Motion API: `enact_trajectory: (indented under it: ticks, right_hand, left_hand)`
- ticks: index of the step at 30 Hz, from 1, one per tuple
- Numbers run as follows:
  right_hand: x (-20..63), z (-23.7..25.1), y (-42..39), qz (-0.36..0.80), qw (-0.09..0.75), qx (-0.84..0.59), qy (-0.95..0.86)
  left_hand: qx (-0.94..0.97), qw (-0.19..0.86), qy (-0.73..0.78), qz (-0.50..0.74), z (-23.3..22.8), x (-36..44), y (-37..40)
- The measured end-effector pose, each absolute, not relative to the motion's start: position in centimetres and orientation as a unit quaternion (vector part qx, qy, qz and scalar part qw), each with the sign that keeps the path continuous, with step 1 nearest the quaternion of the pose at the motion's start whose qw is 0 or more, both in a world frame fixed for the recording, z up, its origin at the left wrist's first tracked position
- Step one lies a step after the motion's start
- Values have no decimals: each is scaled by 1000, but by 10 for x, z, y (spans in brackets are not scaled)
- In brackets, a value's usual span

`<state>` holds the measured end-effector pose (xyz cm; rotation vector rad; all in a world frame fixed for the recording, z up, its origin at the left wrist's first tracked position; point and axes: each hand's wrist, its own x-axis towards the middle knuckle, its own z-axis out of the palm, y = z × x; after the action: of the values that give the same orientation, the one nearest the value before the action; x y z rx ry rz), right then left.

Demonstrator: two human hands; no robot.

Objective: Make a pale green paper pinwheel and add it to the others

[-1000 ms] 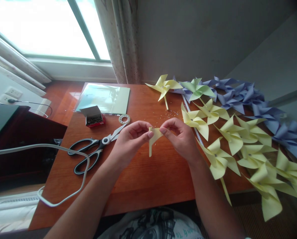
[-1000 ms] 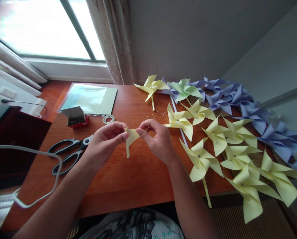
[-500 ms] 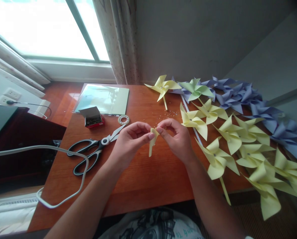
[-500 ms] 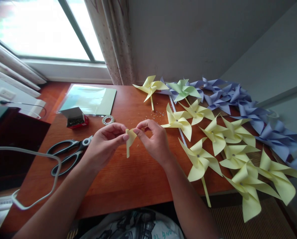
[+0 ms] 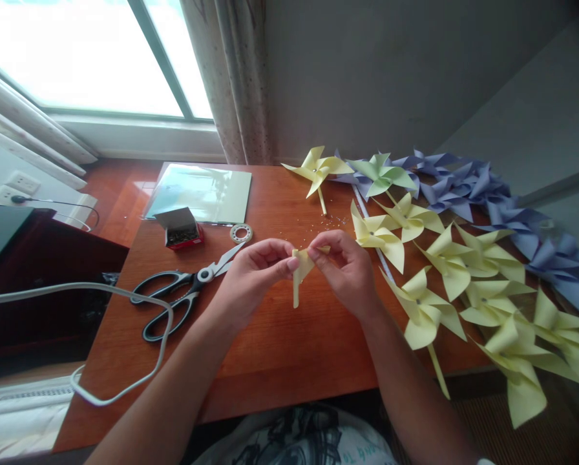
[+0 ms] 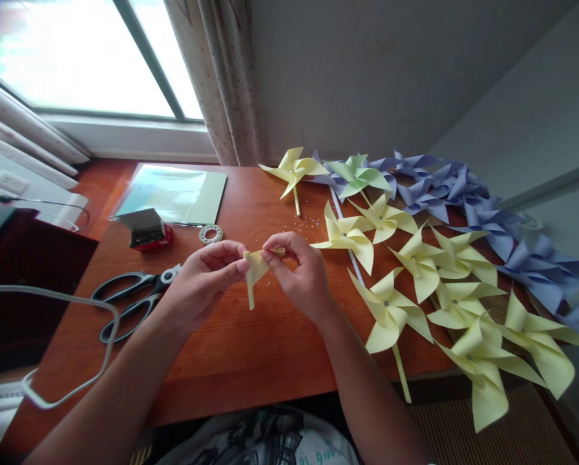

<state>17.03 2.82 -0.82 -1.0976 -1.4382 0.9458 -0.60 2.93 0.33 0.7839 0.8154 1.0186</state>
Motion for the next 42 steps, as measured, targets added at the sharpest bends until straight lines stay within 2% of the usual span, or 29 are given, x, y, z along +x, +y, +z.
enact_trajectory:
  ticks: [8, 18, 21, 28, 42]
  right_hand:
    - [174, -1, 27, 442, 496, -422, -617]
    - [169, -11, 29, 500, 514, -424, -553]
    - [166, -15, 31, 461, 520, -440, -569]
    - [164, -11, 31, 256, 538, -468, -652]
    - [156, -10, 24, 251, 503, -437, -703]
  left_hand:
    - [344, 728, 375, 460, 4, -6, 32]
    - [331, 727, 379, 466, 0, -7, 31]
    - [318, 719, 393, 477, -1, -6, 31]
    - [318, 684, 415, 508, -3, -1, 30]
    - [325, 615, 444, 565, -5, 3, 28]
